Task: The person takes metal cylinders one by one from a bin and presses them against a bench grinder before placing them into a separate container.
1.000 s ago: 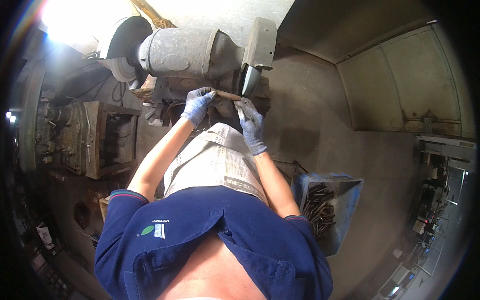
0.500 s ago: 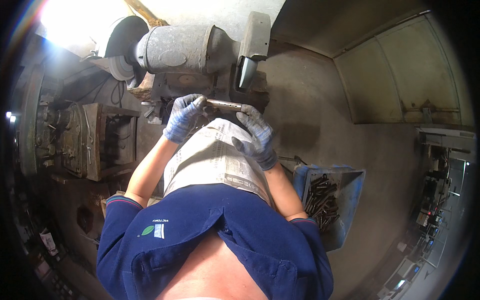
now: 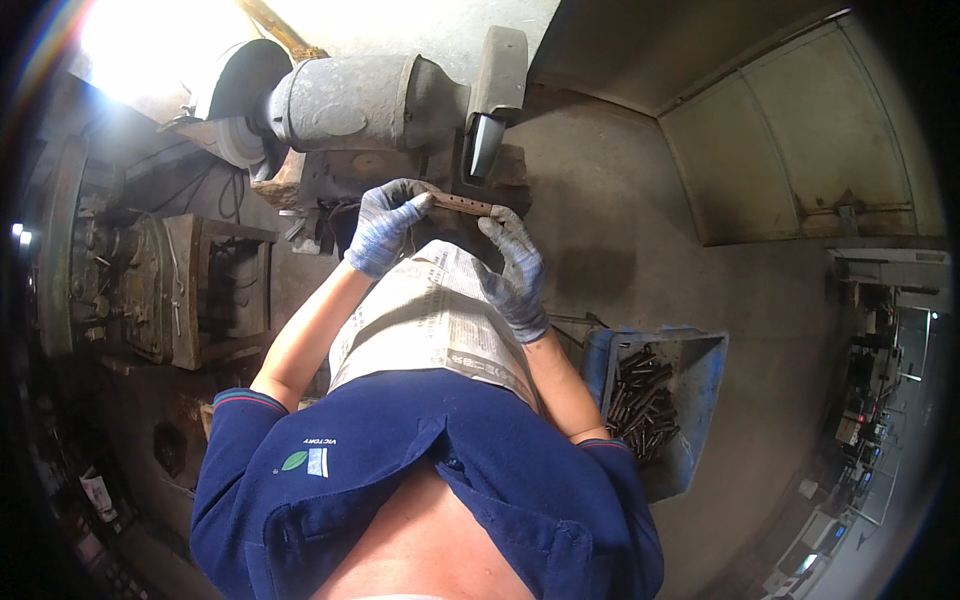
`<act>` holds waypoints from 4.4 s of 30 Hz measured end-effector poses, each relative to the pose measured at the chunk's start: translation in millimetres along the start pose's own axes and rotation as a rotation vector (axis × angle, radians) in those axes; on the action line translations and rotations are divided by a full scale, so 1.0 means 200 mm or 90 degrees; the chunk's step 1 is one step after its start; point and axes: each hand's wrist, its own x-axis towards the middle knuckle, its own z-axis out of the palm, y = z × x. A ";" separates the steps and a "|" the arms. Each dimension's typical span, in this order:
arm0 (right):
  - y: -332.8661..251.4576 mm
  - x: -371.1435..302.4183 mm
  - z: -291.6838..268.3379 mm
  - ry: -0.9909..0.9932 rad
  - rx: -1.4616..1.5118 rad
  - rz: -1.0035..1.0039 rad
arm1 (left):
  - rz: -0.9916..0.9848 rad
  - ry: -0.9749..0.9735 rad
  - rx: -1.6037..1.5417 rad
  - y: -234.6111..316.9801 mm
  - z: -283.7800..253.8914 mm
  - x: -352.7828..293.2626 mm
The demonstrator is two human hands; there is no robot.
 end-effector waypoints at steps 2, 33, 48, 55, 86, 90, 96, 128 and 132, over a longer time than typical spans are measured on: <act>0.03 0.00 0.01 0.023 0.079 0.028 | -0.003 -0.010 0.013 -0.04 -0.02 0.02; 0.41 0.12 0.16 0.082 0.128 0.214 | -0.143 0.180 -0.030 -0.34 -0.03 0.34; 0.50 0.08 0.19 0.095 0.123 0.238 | -0.145 0.182 -0.005 -0.36 -0.05 0.38; 0.51 0.08 0.26 0.071 0.163 0.235 | -0.128 0.182 0.004 -0.37 -0.15 0.38; 0.07 -0.63 -0.03 0.293 -0.311 0.294 | -0.168 -0.189 0.148 -0.40 -0.49 0.18; 0.07 -0.91 -0.20 0.462 -0.536 0.341 | -0.115 -0.212 0.196 -0.56 -0.64 0.17; 0.42 -0.95 -0.11 0.360 -0.251 0.474 | -0.257 -0.137 0.249 -0.60 -0.71 0.20; 0.51 -0.52 0.50 -0.773 0.066 0.529 | -0.147 0.975 0.254 -0.32 -1.48 -2.57; 0.54 -0.50 0.49 -0.756 0.030 0.546 | -0.387 0.949 0.404 -0.41 -1.63 -2.59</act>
